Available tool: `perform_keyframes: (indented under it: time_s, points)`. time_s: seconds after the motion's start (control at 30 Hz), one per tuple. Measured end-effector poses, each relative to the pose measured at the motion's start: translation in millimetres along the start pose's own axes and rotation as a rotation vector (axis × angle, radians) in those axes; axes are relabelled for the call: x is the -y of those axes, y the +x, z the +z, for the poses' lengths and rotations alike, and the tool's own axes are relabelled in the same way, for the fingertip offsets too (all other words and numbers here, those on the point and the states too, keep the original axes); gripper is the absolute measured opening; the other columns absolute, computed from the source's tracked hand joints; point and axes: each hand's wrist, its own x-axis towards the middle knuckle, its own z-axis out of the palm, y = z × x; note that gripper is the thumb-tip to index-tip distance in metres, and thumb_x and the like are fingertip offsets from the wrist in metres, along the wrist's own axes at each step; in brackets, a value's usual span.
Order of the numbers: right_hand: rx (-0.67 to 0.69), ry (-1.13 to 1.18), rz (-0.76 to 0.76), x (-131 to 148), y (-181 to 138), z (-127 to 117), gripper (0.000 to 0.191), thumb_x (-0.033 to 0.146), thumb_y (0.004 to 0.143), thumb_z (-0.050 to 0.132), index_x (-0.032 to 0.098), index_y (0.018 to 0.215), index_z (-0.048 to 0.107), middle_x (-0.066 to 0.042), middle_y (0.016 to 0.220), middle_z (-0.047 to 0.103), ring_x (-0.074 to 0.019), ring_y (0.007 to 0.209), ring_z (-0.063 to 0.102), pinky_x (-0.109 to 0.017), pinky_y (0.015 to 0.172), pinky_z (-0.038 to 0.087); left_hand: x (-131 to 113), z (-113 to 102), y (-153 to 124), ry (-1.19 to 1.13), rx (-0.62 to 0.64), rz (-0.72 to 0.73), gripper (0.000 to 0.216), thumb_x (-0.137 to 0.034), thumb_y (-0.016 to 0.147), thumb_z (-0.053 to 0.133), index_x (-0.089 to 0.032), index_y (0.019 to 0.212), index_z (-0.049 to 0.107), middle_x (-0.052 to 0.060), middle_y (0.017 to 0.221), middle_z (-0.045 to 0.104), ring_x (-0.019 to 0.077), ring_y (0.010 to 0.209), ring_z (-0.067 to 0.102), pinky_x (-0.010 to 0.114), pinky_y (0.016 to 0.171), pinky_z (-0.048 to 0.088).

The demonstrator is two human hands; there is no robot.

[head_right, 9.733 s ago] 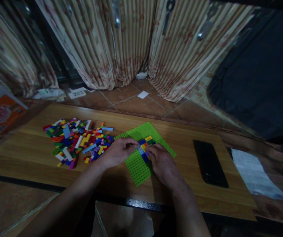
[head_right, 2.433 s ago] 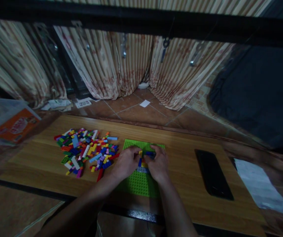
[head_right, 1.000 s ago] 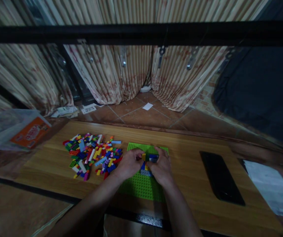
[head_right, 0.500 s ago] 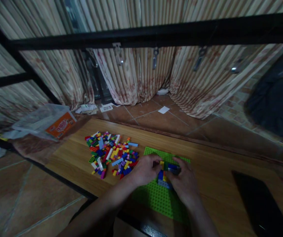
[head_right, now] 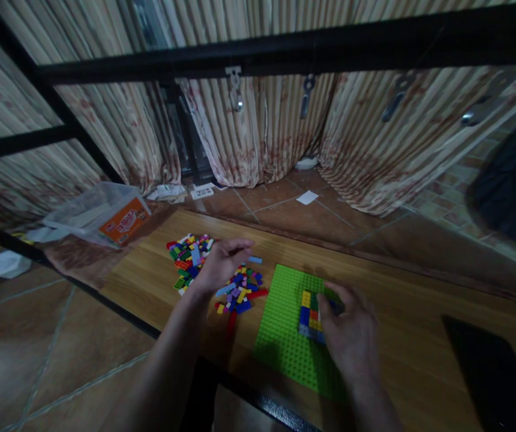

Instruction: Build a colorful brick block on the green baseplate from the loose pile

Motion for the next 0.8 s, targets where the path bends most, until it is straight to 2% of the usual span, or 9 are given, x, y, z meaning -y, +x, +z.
perform_keyframes:
  time_s: [0.07,0.17,0.23,0.3,0.53,0.8]
  points:
    - [-0.030,0.108,-0.054,19,-5,1,0.030,0.045,0.083,0.053,0.022,0.096,0.068,-0.009,0.102,0.065,-0.0257,0.097,0.061,-0.042,0.090,0.047,0,-8,3,-0.121,-0.123,-0.040,0.025,-0.024,0.075,0.066,-0.011,0.096,0.072,0.001,0.071,0.068,0.0102,0.062,0.058,0.021,0.060,0.047]
    - [0.125,0.274,-0.217,46,-17,12,0.022,0.037,0.088,0.053,0.025,0.097,0.068,-0.005,0.099,0.067,-0.0217,0.095,0.062,-0.036,0.086,0.048,-1,-9,5,-0.244,-0.233,-0.079,0.025,-0.023,0.072,0.068,-0.010,0.093,0.071,-0.001,0.066,0.065,0.0080,0.057,0.055,0.019,0.056,0.043]
    - [0.275,0.250,-0.370,61,-26,22,0.018,0.031,0.089,0.054,0.027,0.100,0.068,-0.003,0.100,0.067,-0.0209,0.096,0.061,-0.036,0.085,0.047,-1,-5,5,-0.265,-0.239,-0.093,0.025,-0.022,0.071,0.068,-0.010,0.093,0.071,-0.001,0.065,0.065,0.0081,0.057,0.055,0.019,0.057,0.043]
    - [0.375,0.209,-0.456,71,-33,32,0.020,0.026,0.088,0.055,0.027,0.103,0.068,-0.003,0.104,0.067,-0.0213,0.098,0.059,-0.037,0.088,0.046,-1,-2,4,-0.252,-0.212,-0.097,0.025,-0.022,0.071,0.067,-0.011,0.093,0.071,-0.001,0.064,0.064,0.0085,0.057,0.055,0.019,0.057,0.043]
    - [0.455,0.079,-0.492,74,-35,52,0.022,0.018,0.083,0.060,0.024,0.102,0.068,-0.006,0.105,0.065,-0.0248,0.100,0.055,-0.043,0.090,0.044,-2,0,3,-0.163,-0.186,-0.091,0.023,-0.024,0.072,0.067,-0.012,0.090,0.073,0.000,0.065,0.066,0.0098,0.057,0.056,0.021,0.058,0.044]
    - [0.476,0.049,-0.476,75,-34,54,0.016,0.016,0.081,0.062,0.023,0.094,0.066,-0.005,0.102,0.064,-0.0240,0.097,0.054,-0.040,0.087,0.042,-2,1,2,-0.120,-0.169,-0.072,0.020,-0.022,0.072,0.066,-0.012,0.088,0.074,-0.001,0.064,0.065,0.0102,0.057,0.055,0.021,0.056,0.044]
